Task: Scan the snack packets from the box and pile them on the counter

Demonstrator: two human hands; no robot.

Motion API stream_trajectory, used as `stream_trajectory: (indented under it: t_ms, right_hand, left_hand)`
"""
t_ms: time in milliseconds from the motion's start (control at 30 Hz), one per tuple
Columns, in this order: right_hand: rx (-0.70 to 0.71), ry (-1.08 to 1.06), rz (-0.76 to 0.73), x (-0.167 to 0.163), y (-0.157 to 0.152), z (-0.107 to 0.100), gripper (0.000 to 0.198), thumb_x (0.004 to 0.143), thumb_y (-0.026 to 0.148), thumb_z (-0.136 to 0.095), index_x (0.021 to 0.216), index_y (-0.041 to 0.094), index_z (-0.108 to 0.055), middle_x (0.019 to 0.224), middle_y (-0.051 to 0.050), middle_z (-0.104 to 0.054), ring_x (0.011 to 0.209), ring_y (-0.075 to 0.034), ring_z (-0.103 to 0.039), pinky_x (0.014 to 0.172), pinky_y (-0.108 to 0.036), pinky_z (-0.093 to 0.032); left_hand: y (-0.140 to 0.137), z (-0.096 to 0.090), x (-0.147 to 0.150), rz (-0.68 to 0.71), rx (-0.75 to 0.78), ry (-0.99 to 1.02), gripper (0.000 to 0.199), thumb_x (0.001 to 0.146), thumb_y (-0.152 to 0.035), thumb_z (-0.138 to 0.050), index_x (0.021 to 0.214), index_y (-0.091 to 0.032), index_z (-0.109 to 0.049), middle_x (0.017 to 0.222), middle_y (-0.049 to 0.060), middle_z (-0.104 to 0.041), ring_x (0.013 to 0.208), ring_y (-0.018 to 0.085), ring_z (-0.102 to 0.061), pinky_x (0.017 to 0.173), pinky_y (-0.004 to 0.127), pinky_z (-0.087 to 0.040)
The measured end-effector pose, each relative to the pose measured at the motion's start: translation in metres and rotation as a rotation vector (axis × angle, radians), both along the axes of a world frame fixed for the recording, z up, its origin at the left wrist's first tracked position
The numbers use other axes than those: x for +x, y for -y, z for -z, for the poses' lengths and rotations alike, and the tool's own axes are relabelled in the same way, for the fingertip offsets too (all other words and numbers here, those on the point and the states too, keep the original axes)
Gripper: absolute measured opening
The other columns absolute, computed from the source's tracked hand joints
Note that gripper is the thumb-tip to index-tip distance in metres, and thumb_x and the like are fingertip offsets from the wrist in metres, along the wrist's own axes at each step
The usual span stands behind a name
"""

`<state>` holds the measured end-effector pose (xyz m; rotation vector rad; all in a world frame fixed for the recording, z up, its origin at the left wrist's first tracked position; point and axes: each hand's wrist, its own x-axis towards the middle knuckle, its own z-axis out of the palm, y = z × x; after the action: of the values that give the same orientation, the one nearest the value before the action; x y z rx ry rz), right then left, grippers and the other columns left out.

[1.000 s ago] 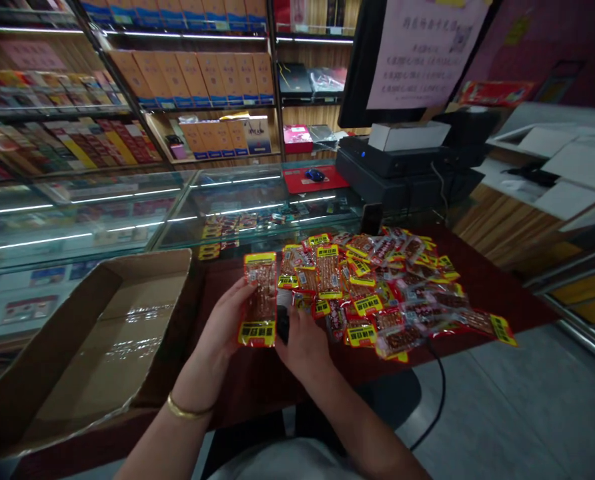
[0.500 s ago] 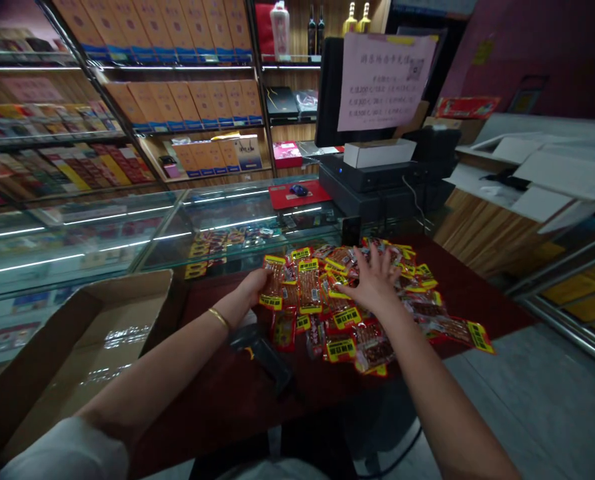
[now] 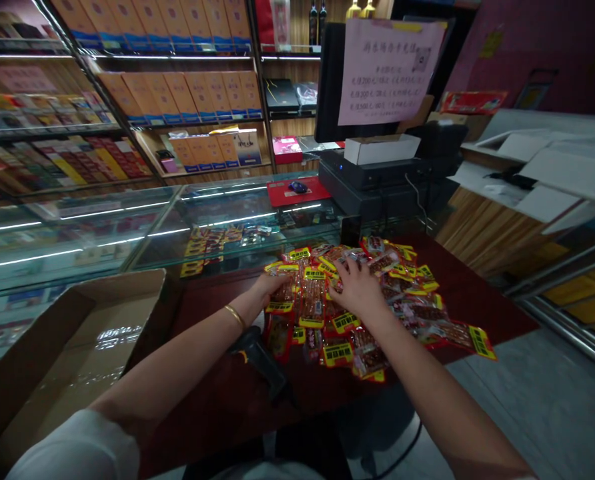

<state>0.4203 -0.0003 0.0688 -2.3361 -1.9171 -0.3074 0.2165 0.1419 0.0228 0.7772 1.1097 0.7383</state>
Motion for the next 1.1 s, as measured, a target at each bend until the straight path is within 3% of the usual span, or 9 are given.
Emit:
stream_trajectory:
  t_ms: [133,300,433,567,800,967,1100]
  right_hand:
    - [-0.022,0.035,-0.019,-0.007,-0.007,0.001,0.072,0.092,0.061,-0.063,0.153,0.025,-0.048,0.157,-0.019,-0.046,0.124,-0.045,-0.053,0.091,-0.05,-0.052]
    - [-0.051,0.034,-0.077,-0.02,-0.013,0.003,0.046,0.099,0.032,-0.057,0.143,0.018,-0.058,0.144,-0.019,-0.058,0.121,-0.039,-0.059,0.091,-0.045,-0.054]
    - [-0.044,0.028,-0.1,-0.026,-0.011,0.007,0.044,0.097,0.019,-0.058,0.141,0.016,-0.06,0.15,-0.02,-0.054,0.13,-0.04,-0.054,0.096,-0.048,-0.054]
    - [-0.019,0.017,-0.122,-0.028,-0.009,0.011,0.046,0.097,0.011,-0.051,0.141,0.021,-0.062,0.152,-0.014,-0.056,0.134,-0.037,-0.053,0.101,-0.048,-0.054]
    - [0.036,-0.015,-0.179,-0.042,-0.003,0.016,0.046,0.099,0.012,-0.05,0.142,0.021,-0.064,0.153,-0.006,-0.059,0.139,-0.034,-0.052,0.107,-0.044,-0.052]
    - [0.057,-0.025,-0.211,-0.056,0.002,0.001,0.046,0.097,0.01,-0.051,0.139,0.021,-0.067,0.148,-0.005,-0.064,0.129,-0.031,-0.062,0.104,-0.042,-0.055]
    - [0.082,-0.022,-0.243,-0.068,-0.001,-0.026,0.047,0.094,0.008,-0.052,0.135,0.023,-0.069,0.144,-0.005,-0.067,0.12,-0.025,-0.069,0.101,-0.038,-0.057]
  left_hand:
    - [0.0,0.0,0.007,-0.031,0.001,-0.07,0.036,0.059,-0.013,-0.093,0.089,-0.013,-0.072,0.073,0.007,-0.076,0.064,0.021,-0.072,0.067,0.033,-0.06]
    - [0.01,-0.005,0.022,-0.036,0.03,-0.018,0.037,0.061,-0.01,-0.09,0.094,-0.013,-0.074,0.078,0.008,-0.077,0.07,0.02,-0.073,0.07,0.03,-0.061]
    - [0.02,-0.006,0.028,-0.016,0.008,0.043,0.039,0.058,0.0,-0.085,0.093,-0.014,-0.075,0.082,0.008,-0.079,0.071,0.02,-0.074,0.072,0.03,-0.061]
    - [0.019,-0.005,0.029,0.022,-0.092,0.08,0.035,0.059,-0.006,-0.087,0.091,-0.011,-0.074,0.078,0.01,-0.078,0.067,0.023,-0.074,0.07,0.035,-0.063]
    - [0.021,-0.01,0.035,0.062,-0.215,0.192,0.03,0.067,-0.009,-0.082,0.095,-0.01,-0.072,0.073,0.01,-0.077,0.066,0.023,-0.074,0.07,0.035,-0.063]
    - [0.033,-0.019,0.027,0.051,-0.256,0.285,0.026,0.071,-0.007,-0.076,0.096,-0.01,-0.07,0.072,0.008,-0.076,0.065,0.021,-0.074,0.072,0.033,-0.063]
    - [0.036,-0.039,0.012,0.05,-0.275,0.367,0.02,0.075,-0.005,-0.069,0.095,-0.011,-0.069,0.072,0.007,-0.075,0.067,0.021,-0.074,0.076,0.035,-0.064]
